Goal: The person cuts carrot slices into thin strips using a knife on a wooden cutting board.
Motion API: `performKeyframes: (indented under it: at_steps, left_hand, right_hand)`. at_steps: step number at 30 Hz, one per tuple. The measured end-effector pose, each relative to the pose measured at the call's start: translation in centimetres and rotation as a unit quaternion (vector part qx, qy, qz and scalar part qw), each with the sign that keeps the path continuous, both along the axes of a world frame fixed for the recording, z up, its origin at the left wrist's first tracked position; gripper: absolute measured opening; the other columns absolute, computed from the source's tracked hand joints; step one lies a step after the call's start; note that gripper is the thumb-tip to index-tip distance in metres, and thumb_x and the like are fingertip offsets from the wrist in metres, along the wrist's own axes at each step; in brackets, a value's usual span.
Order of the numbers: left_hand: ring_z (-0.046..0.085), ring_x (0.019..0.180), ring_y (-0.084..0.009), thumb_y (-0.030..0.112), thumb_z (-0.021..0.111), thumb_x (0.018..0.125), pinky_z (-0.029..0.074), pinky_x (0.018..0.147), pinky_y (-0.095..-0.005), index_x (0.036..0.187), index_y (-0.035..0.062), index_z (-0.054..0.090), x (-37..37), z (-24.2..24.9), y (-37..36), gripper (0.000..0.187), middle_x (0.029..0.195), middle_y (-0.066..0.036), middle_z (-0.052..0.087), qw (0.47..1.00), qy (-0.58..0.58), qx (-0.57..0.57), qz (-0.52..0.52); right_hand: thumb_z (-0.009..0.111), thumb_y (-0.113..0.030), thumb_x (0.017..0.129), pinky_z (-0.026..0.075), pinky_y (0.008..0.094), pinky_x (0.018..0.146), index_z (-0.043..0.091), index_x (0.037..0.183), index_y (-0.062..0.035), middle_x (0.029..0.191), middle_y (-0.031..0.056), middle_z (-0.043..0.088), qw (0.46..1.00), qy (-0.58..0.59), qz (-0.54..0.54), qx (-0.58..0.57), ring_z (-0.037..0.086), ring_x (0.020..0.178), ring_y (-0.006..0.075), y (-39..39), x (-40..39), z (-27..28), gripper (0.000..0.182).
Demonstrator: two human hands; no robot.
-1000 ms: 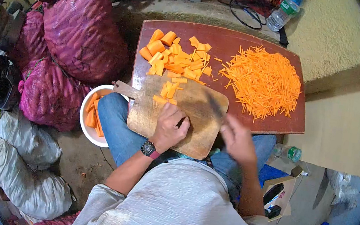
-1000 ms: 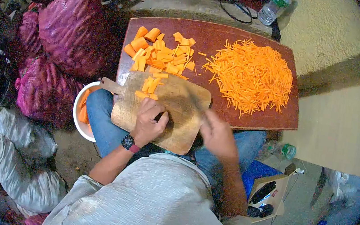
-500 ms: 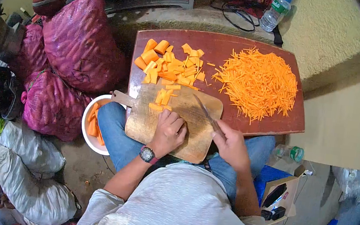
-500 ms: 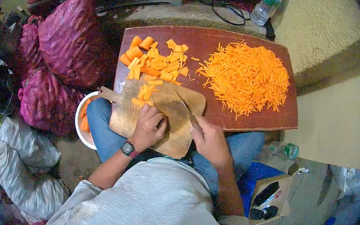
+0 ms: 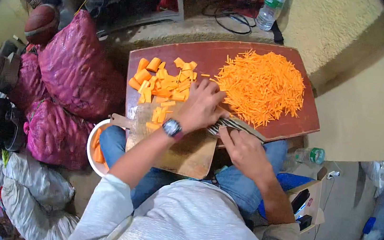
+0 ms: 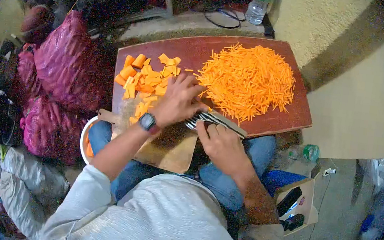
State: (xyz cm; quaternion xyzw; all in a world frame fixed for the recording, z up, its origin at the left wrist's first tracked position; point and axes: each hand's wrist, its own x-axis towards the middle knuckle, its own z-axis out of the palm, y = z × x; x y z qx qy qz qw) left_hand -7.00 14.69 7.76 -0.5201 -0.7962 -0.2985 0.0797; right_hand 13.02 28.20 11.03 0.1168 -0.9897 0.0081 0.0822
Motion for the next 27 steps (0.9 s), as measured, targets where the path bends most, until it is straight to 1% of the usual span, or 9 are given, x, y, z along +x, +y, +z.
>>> performKeyframes:
  at_steps: [4, 7, 8, 11, 13, 16, 23, 25, 27]
  left_hand:
    - [0.06, 0.114, -0.0325, 0.029, 0.086, 0.087, 0.041, 0.095, -0.0502, 0.109, 0.0105, 0.078, -5.2, -2.4, 6.3, 0.029, 0.115, -0.011, 0.066, 0.995, 0.097, 0.016, 0.006]
    - [0.06, 0.116, -0.033, 0.021, 0.082, 0.088, 0.042, 0.094, -0.0503, 0.11, 0.0105, 0.077, -6.7, -3.1, 7.8, 0.025, 0.116, -0.012, 0.065, 0.995, 0.074, 0.056, 0.039]
    - [0.062, 0.115, -0.0325, 0.013, 0.078, 0.086, 0.042, 0.096, -0.05, 0.116, 0.0104, 0.076, -6.6, -3.5, 6.8, 0.03, 0.114, -0.012, 0.068, 0.997, 0.049, 0.045, 0.044]
    - [0.064, 0.114, -0.031, 0.008, 0.075, 0.084, 0.042, 0.098, -0.0498, 0.123, 0.0115, 0.076, -5.4, -5.2, 2.8, 0.039, 0.11, -0.009, 0.07, 0.995, 0.073, 0.032, 0.056]
    - [0.063, 0.117, -0.031, 0.008, 0.075, 0.083, 0.042, 0.1, -0.0503, 0.124, 0.0129, 0.076, -6.4, -7.2, 0.0, 0.041, 0.111, -0.008, 0.07, 0.995, 0.082, 0.021, 0.056]
    - [0.062, 0.12, -0.033, 0.011, 0.074, 0.084, 0.041, 0.1, -0.0521, 0.123, 0.0157, 0.078, -9.2, -7.4, -3.3, 0.04, 0.124, -0.011, 0.07, 0.985, 0.067, -0.115, 0.109]
    - [0.062, 0.124, -0.0352, 0.022, 0.081, 0.086, 0.04, 0.102, -0.0565, 0.127, 0.016, 0.077, -14.7, -6.6, -6.6, 0.042, 0.129, -0.012, 0.071, 0.979, 0.1, -0.138, 0.113]
    - [0.061, 0.129, -0.0381, 0.026, 0.083, 0.087, 0.04, 0.103, -0.0609, 0.132, 0.0165, 0.076, -15.3, -6.7, -6.5, 0.047, 0.134, -0.012, 0.07, 0.979, 0.006, -0.171, 0.107]
    - [0.061, 0.129, -0.038, 0.026, 0.083, 0.087, 0.04, 0.102, -0.0617, 0.133, 0.0163, 0.076, -15.5, -7.1, -6.0, 0.048, 0.134, -0.012, 0.07, 0.972, 0.014, -0.205, 0.115]
  right_hand:
    - [0.064, -0.011, 0.094, 0.062, 0.0418, 0.078, 0.063, 0.141, 0.0019, 0.095, 0.0125, 0.072, 0.999, 0.026, -0.035, 0.013, 0.074, 0.089, 0.0283, 2.0, -0.6, 0.7, 0.049]
    - [0.066, -0.012, 0.095, 0.062, 0.0438, 0.078, 0.063, 0.142, 0.0017, 0.094, 0.0147, 0.073, 0.998, 0.029, -0.054, -0.005, 0.074, 0.089, 0.0315, 2.0, -0.6, 0.5, 0.049]
    - [0.068, -0.013, 0.095, 0.062, 0.0448, 0.078, 0.063, 0.141, 0.0015, 0.095, 0.0158, 0.073, 0.996, 0.025, -0.063, -0.058, 0.075, 0.088, 0.0333, 1.4, -0.3, 0.3, 0.048]
    - [0.074, -0.014, 0.097, 0.059, 0.0514, 0.073, 0.063, 0.137, -0.0022, 0.093, 0.0191, 0.073, 0.98, 0.022, -0.064, -0.187, 0.073, 0.086, 0.0409, -0.9, 0.1, -1.7, 0.044]
    - [0.074, -0.015, 0.096, 0.059, 0.0523, 0.072, 0.062, 0.136, -0.0021, 0.093, 0.0201, 0.074, 0.971, -0.041, -0.059, -0.229, 0.074, 0.086, 0.0412, -2.5, 0.2, -2.3, 0.044]
    - [0.074, -0.017, 0.096, 0.059, 0.0538, 0.076, 0.061, 0.137, -0.002, 0.098, 0.0223, 0.074, 0.968, -0.055, -0.054, -0.24, 0.074, 0.091, 0.0425, -4.1, 0.2, -3.7, 0.046]
    - [0.069, -0.013, 0.099, 0.06, 0.0526, 0.087, 0.059, 0.143, -0.0012, 0.113, 0.0229, 0.072, 0.975, -0.067, -0.069, -0.202, 0.072, 0.104, 0.0427, -5.6, 1.0, -5.5, 0.047]
    - [0.068, -0.012, 0.099, 0.06, 0.0521, 0.088, 0.059, 0.144, -0.0008, 0.114, 0.0225, 0.072, 0.971, -0.091, -0.077, -0.205, 0.072, 0.104, 0.0421, -5.8, 1.2, -5.5, 0.047]
    - [0.066, -0.011, 0.1, 0.06, 0.052, 0.086, 0.057, 0.144, -0.0012, 0.115, 0.0213, 0.071, 0.973, -0.074, -0.077, -0.205, 0.072, 0.102, 0.0415, -5.9, 1.2, -5.7, 0.047]
